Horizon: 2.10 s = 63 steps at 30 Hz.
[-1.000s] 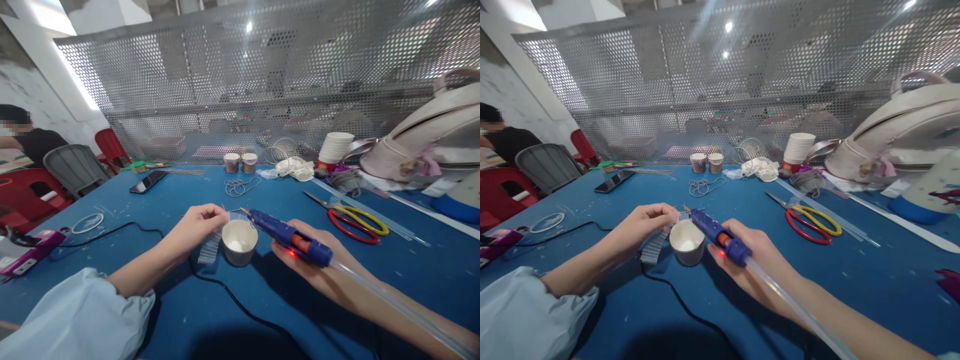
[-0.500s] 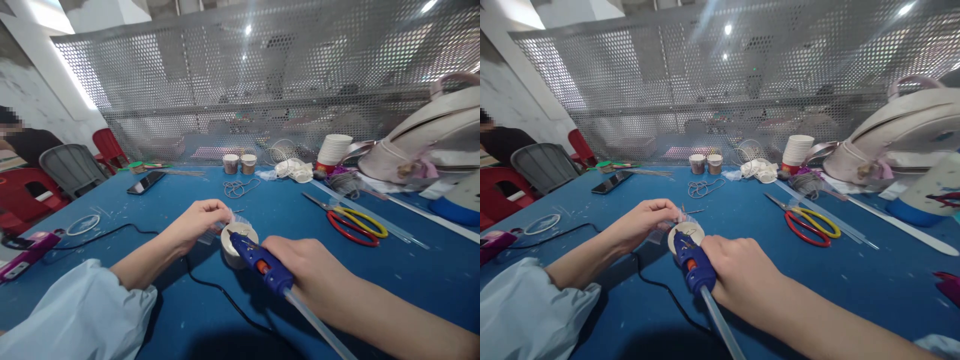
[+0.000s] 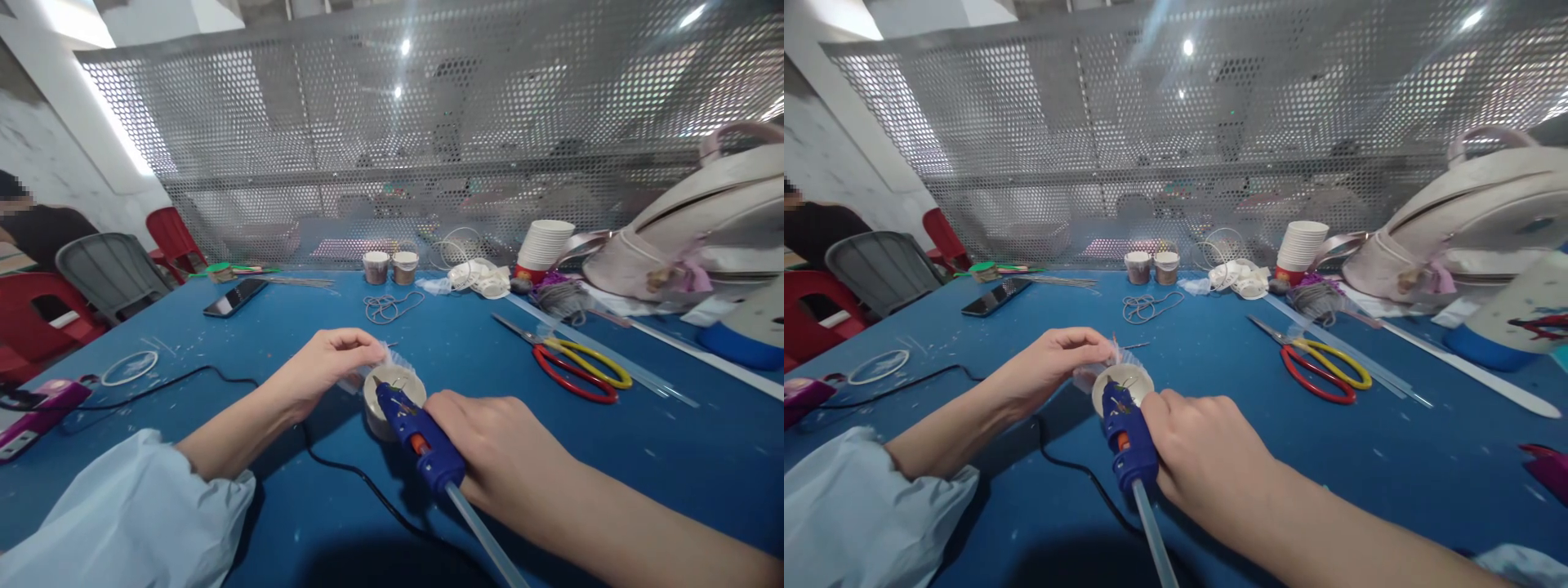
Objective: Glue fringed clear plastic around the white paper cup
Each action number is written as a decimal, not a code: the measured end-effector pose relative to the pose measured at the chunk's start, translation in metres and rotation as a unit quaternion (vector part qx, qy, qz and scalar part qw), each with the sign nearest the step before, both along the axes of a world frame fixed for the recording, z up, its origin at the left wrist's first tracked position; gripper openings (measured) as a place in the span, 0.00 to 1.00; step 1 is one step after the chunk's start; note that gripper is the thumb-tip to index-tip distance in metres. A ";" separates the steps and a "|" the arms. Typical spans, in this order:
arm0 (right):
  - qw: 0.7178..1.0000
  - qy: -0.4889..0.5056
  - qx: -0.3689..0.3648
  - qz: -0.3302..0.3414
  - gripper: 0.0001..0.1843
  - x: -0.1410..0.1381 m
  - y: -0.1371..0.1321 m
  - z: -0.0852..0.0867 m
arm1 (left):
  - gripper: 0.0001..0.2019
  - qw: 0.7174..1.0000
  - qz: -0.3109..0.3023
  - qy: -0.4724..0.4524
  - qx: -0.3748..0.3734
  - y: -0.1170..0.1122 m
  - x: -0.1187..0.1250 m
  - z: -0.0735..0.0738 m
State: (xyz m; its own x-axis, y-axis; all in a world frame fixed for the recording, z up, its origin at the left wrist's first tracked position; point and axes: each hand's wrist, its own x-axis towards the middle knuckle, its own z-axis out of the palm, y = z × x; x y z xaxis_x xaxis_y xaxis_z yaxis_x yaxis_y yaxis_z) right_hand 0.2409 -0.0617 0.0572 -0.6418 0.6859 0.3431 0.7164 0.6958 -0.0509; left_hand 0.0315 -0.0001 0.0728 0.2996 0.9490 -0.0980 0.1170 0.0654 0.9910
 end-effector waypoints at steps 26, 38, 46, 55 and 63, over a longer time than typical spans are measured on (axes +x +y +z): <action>0.999 0.013 0.029 -0.019 0.04 0.000 0.001 -0.003 | 0.08 1.000 0.016 -0.015 -0.012 -0.002 0.001 -0.002; 1.000 0.004 0.012 -0.003 0.05 -0.003 0.000 -0.005 | 0.08 0.999 0.027 -0.009 -0.016 -0.004 0.005 0.001; 0.999 0.004 0.042 -0.023 0.04 -0.001 -0.002 -0.004 | 0.08 1.000 0.026 -0.009 -0.009 -0.005 0.005 0.002; 0.998 -0.006 0.059 -0.031 0.04 -0.003 -0.005 -0.003 | 0.08 1.000 0.020 -0.010 -0.005 -0.005 0.004 -0.001; 1.000 0.000 0.030 -0.004 0.08 -0.006 -0.004 -0.004 | 0.07 1.000 0.021 -0.006 -0.001 -0.008 0.005 0.001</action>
